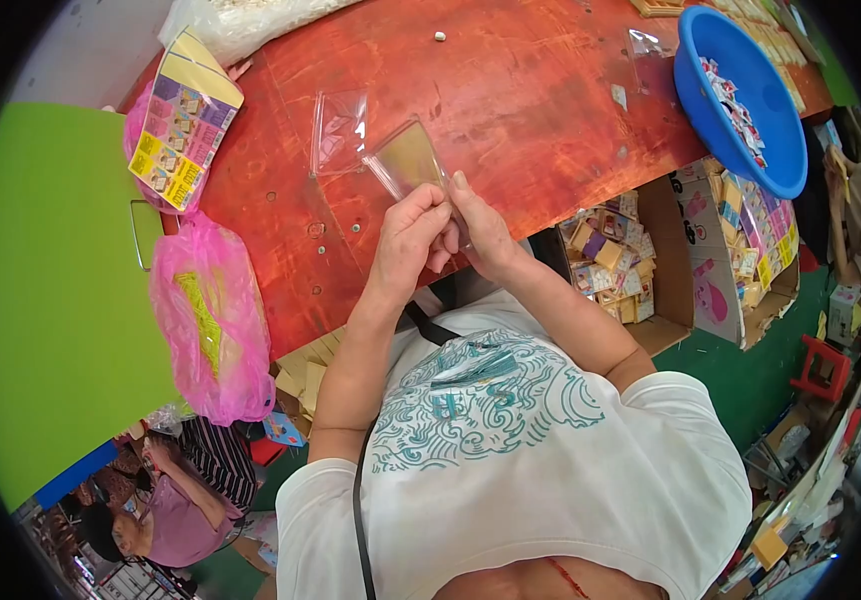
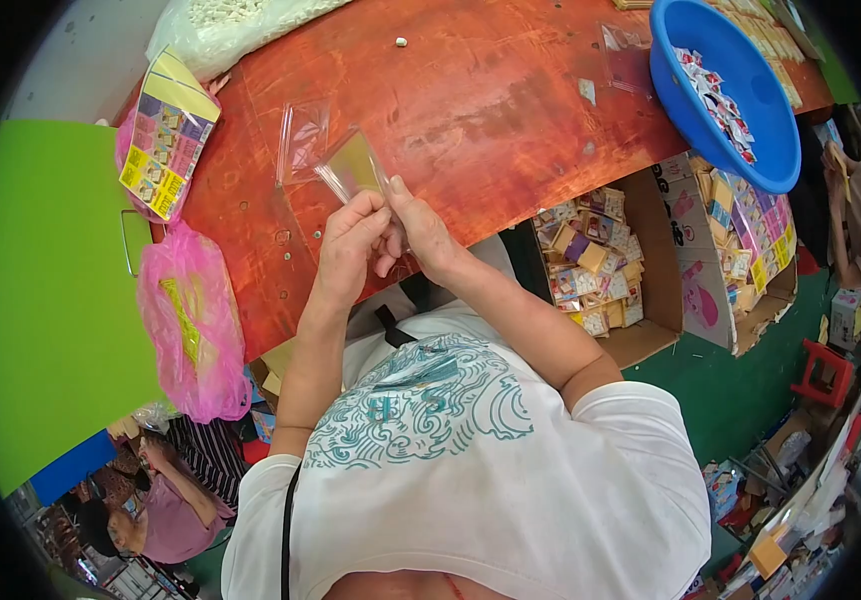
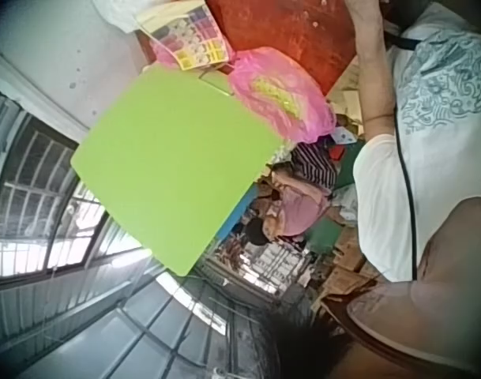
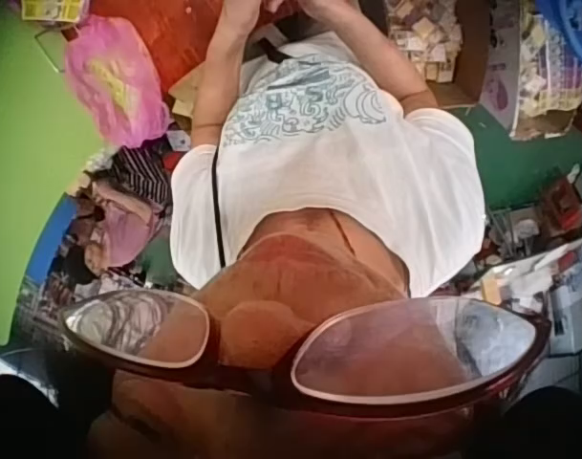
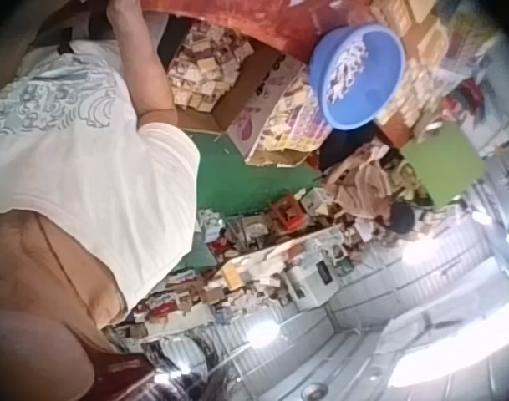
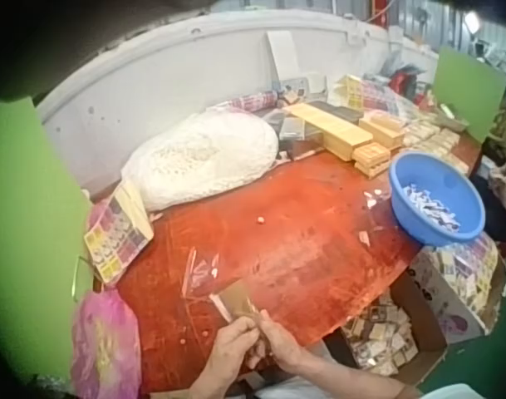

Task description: Applying stickers to small packages and organizing plastic trays for assembly on a factory workbench.

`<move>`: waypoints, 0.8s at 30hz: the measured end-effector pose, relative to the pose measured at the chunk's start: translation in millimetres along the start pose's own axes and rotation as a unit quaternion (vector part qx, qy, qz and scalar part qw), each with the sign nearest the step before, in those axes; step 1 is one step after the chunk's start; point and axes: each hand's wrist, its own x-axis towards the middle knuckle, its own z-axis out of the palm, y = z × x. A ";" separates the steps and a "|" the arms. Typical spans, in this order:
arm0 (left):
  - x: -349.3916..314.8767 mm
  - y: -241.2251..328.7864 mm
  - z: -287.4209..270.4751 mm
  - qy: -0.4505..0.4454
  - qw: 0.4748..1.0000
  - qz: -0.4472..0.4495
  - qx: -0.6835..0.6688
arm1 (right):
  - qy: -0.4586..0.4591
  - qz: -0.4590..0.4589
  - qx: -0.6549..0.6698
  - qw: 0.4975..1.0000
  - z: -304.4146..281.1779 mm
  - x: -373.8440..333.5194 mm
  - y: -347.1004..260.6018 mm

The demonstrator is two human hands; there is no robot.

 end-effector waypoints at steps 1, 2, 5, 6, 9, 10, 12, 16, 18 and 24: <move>0.1 0.3 -1.0 0.009 1.000 0.006 0.013 | -0.036 0.007 0.019 0.999 -3.8 2.2 2.8; -0.5 1.9 -1.5 0.009 1.000 0.007 0.013 | -0.036 0.007 0.018 0.999 -5.7 4.7 5.8; -2.2 9.1 -4.8 0.037 0.999 0.004 0.004 | 0.039 -0.047 0.009 0.998 -4.8 8.5 2.0; -2.5 11.7 -8.3 0.065 0.997 0.026 -0.009 | 0.058 -0.026 0.041 0.997 -9.4 7.8 -3.2; 1.4 19.6 -32.9 0.106 0.986 0.116 -0.058 | 0.062 -0.020 0.092 0.994 -29.0 8.1 -12.7; 4.5 26.2 -42.3 0.123 0.981 0.138 -0.053 | 0.061 -0.047 0.094 0.993 -35.5 7.3 -14.5; 15.9 36.6 -59.1 0.138 0.976 0.161 -0.049 | 0.065 -0.081 0.093 0.990 -40.7 6.7 -14.0; 42.4 43.7 -67.7 0.259 0.900 0.228 0.266 | 0.074 -0.081 0.059 0.992 -23.2 2.4 -20.0; 44.1 44.9 -53.6 0.288 0.829 0.195 0.438 | 0.069 -0.081 0.055 0.993 -23.8 3.1 -13.8; 14.7 24.6 4.5 -0.016 0.995 0.024 0.092 | 0.043 -0.098 0.037 0.994 -11.1 6.2 -3.7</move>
